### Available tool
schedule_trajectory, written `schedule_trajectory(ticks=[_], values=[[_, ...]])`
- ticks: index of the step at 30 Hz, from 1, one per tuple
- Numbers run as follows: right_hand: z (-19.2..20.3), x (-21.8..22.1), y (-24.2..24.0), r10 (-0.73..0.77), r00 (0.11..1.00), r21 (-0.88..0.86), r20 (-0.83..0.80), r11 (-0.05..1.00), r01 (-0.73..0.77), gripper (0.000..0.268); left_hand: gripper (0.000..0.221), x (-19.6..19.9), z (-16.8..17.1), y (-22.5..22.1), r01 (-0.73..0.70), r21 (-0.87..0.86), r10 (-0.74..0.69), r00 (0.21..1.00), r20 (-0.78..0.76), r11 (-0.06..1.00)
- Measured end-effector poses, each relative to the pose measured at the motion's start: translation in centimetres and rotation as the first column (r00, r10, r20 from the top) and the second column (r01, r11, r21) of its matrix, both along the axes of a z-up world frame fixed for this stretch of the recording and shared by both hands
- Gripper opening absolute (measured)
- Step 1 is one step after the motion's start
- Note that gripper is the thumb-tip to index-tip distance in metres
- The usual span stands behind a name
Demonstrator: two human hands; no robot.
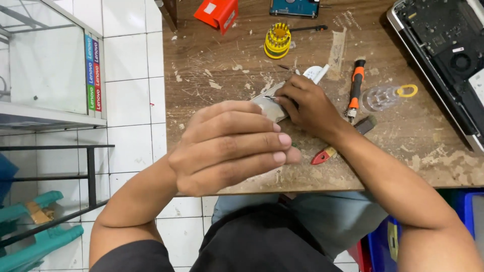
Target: A person disassembles a hard drive at a workbench using a utility knife to remove stickers and separate the circuit board.
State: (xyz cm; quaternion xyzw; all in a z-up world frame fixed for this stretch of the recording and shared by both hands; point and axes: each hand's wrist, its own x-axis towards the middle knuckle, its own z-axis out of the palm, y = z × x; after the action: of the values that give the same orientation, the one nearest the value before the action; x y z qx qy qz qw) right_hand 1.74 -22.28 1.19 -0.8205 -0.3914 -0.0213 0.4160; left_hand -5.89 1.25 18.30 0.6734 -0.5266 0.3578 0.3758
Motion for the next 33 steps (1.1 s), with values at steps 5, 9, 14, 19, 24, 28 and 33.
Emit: schedule_trajectory(ticks=[5, 9, 14, 19, 24, 28, 33], values=[[-0.5, 0.1, -0.1, -0.008, 0.998, -0.009, 0.063, 1.000, 0.008, 0.007, 0.037, -1.0, 1.4, 0.2, -0.049, 0.028, 0.047, 0.997, 0.063, 0.998], [-0.8, 0.1, -0.2, -0.007, 0.997, -0.026, 0.076, 1.000, 0.009, 0.005, 0.037, -1.9, 2.2, 0.2, -0.038, 0.047, 0.037, 0.999, 0.013, 0.998], [-1.1, 0.1, -0.2, -0.016, 0.994, -0.024, 0.104, 1.000, 0.019, 0.005, 0.027, -2.1, 2.3, -0.6, -0.036, 0.001, 0.036, 0.997, 0.069, 0.999], [-1.0, 0.0, -0.2, -0.011, 0.995, -0.012, 0.102, 1.000, 0.012, 0.006, 0.026, -2.6, 2.5, -0.5, -0.033, 0.026, 0.032, 0.998, 0.045, 0.999], [-0.9, 0.0, -0.1, -0.013, 0.996, -0.003, 0.093, 1.000, 0.013, 0.006, 0.024, -2.7, 2.8, -0.4, -0.027, 0.027, 0.026, 0.999, 0.038, 0.999], [-1.0, 0.0, -0.2, -0.014, 0.995, -0.006, 0.101, 1.000, 0.015, 0.007, 0.011, -2.9, 2.8, -0.1, 0.006, 0.059, -0.007, 1.000, 0.013, 0.998], [-1.0, 0.0, -0.2, -0.006, 0.993, -0.024, 0.117, 1.000, 0.009, 0.007, 0.010, -2.9, 2.7, -0.1, 0.019, 0.070, -0.020, 1.000, 0.017, 0.997]])
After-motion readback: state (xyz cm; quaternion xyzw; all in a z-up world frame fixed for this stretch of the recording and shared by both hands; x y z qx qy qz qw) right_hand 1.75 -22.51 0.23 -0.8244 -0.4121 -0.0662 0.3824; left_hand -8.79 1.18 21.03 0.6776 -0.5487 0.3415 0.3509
